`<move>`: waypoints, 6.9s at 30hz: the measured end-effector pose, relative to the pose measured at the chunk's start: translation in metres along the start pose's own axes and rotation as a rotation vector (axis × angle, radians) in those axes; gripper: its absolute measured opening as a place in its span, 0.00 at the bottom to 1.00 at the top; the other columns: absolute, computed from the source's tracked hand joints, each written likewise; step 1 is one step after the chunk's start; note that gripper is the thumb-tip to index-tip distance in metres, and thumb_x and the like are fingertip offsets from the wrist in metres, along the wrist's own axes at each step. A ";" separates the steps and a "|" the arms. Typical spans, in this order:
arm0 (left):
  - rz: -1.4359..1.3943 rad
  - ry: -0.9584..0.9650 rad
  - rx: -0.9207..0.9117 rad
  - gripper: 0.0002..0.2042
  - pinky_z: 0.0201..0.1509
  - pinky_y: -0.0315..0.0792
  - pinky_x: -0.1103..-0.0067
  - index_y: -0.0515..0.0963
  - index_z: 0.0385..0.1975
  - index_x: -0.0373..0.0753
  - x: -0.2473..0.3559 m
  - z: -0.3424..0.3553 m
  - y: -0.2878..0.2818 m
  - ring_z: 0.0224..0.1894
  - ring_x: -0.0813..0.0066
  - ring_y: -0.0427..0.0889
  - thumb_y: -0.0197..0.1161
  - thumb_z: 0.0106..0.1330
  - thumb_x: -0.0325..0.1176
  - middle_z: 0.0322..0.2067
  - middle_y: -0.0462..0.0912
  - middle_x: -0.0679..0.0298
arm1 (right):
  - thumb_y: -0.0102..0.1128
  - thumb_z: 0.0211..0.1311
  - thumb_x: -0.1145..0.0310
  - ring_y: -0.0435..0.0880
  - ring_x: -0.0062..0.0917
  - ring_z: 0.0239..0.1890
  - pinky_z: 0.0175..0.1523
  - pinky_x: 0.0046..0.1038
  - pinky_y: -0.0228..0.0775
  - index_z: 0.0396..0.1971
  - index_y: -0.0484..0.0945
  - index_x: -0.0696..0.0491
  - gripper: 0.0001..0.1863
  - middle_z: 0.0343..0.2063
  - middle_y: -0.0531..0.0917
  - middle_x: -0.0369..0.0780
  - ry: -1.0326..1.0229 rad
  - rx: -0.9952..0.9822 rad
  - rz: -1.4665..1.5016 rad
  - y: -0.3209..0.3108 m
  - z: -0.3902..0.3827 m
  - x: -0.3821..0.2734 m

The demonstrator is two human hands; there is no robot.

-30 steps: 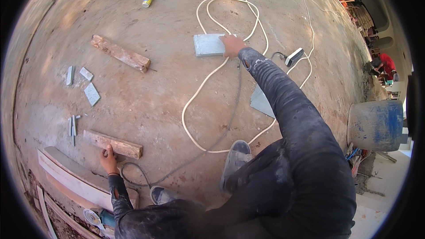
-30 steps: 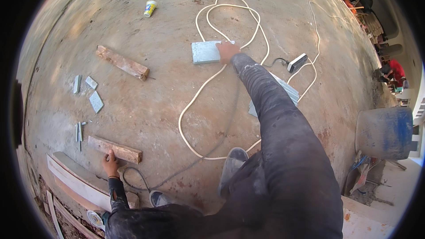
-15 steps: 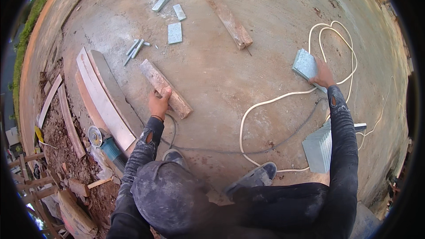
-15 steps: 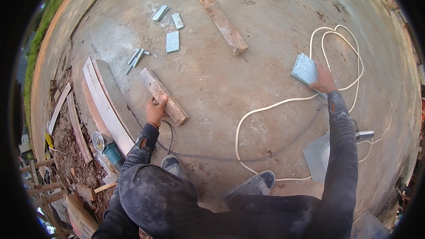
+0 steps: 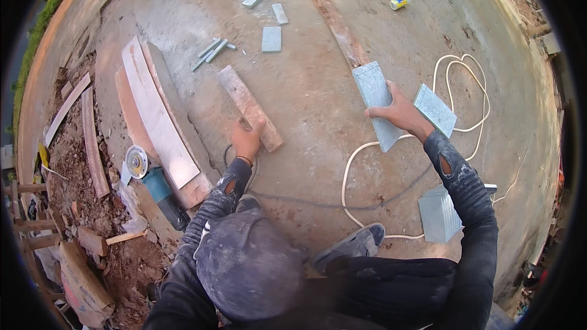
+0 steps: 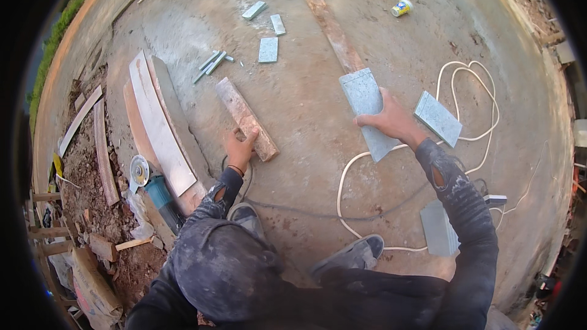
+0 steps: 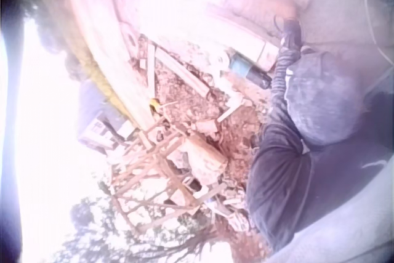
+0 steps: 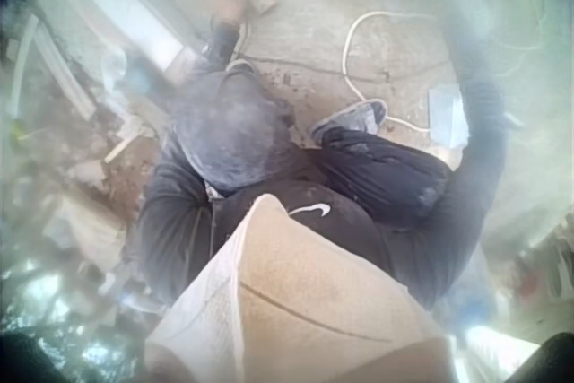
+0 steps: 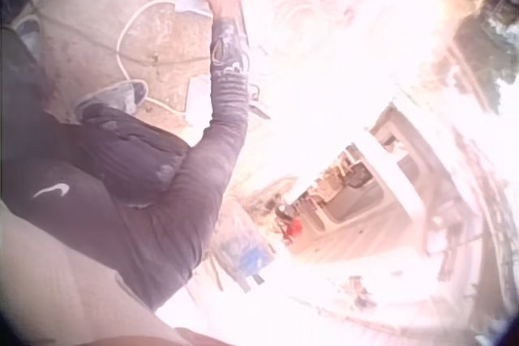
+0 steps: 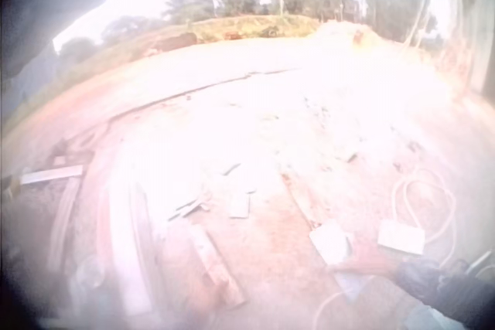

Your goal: The person cuts small rectangular tiles with an angle grinder, holding the tiles against a wooden block on the ground and moving the tool across the surface.

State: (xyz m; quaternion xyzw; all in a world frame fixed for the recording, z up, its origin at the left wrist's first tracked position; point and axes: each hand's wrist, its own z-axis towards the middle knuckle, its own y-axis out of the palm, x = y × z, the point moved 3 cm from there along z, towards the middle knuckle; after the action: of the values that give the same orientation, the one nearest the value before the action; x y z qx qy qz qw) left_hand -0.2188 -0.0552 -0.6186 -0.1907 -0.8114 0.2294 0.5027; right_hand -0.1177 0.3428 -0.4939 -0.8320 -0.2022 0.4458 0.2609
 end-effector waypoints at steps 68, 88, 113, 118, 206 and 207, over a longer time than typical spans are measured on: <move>-0.579 0.068 -0.325 0.19 0.55 0.71 0.76 0.76 0.55 0.30 0.015 0.073 0.028 0.48 0.71 0.79 0.66 0.65 0.31 0.48 0.81 0.56 | 0.71 0.46 0.46 0.86 0.37 0.29 0.37 0.34 0.76 0.33 0.83 0.58 0.28 0.23 0.85 0.47 0.201 0.320 -0.113 0.198 0.117 -0.076; -0.229 -0.053 -0.036 0.31 0.45 0.77 0.70 0.68 0.59 0.28 -0.041 0.019 -0.075 0.42 0.61 0.82 0.70 0.63 0.43 0.46 0.79 0.52 | 0.69 0.57 0.50 0.81 0.31 0.46 0.54 0.30 0.71 0.52 0.75 0.65 0.35 0.43 0.82 0.47 0.003 0.453 0.345 0.113 0.162 -0.124; -0.472 -0.014 0.160 0.19 0.34 0.75 0.81 0.76 0.42 0.31 -0.023 -0.111 -0.286 0.29 0.76 0.81 0.67 0.60 0.41 0.32 0.81 0.59 | 0.62 0.50 0.68 0.74 0.36 0.58 0.62 0.41 0.63 0.45 0.79 0.51 0.18 0.51 0.77 0.44 -0.931 -0.277 -0.333 0.340 -0.071 -0.127; -0.613 0.318 -0.004 0.30 0.37 0.78 0.79 0.72 0.52 0.28 0.061 -0.092 -0.316 0.35 0.71 0.83 0.63 0.61 0.49 0.36 0.82 0.54 | 0.61 0.51 0.68 0.78 0.34 0.52 0.64 0.41 0.61 0.39 0.78 0.53 0.13 0.43 0.81 0.43 -1.084 -0.114 -0.525 0.321 -0.075 -0.089; -0.646 -0.107 -0.403 0.17 0.40 0.73 0.84 0.80 0.42 0.28 0.165 -0.171 0.154 0.38 0.81 0.80 0.69 0.65 0.38 0.36 0.84 0.61 | 0.64 0.48 0.75 0.79 0.18 0.28 0.33 0.23 0.73 0.39 0.74 0.56 0.16 0.28 0.79 0.35 -0.087 0.271 1.078 0.022 0.046 -0.021; -0.608 -0.083 -0.380 0.17 0.41 0.72 0.83 0.80 0.41 0.28 0.176 -0.173 0.161 0.38 0.81 0.79 0.69 0.65 0.38 0.35 0.84 0.62 | 0.65 0.47 0.76 0.78 0.18 0.27 0.32 0.23 0.72 0.40 0.73 0.55 0.18 0.28 0.78 0.34 -0.080 0.282 1.102 0.004 0.047 -0.013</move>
State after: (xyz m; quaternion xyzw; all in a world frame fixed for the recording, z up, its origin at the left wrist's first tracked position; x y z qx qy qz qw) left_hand -0.1245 0.2040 -0.5139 -0.0213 -0.8789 -0.0777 0.4701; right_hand -0.1637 0.3436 -0.5097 -0.7542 0.3135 0.5698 0.0903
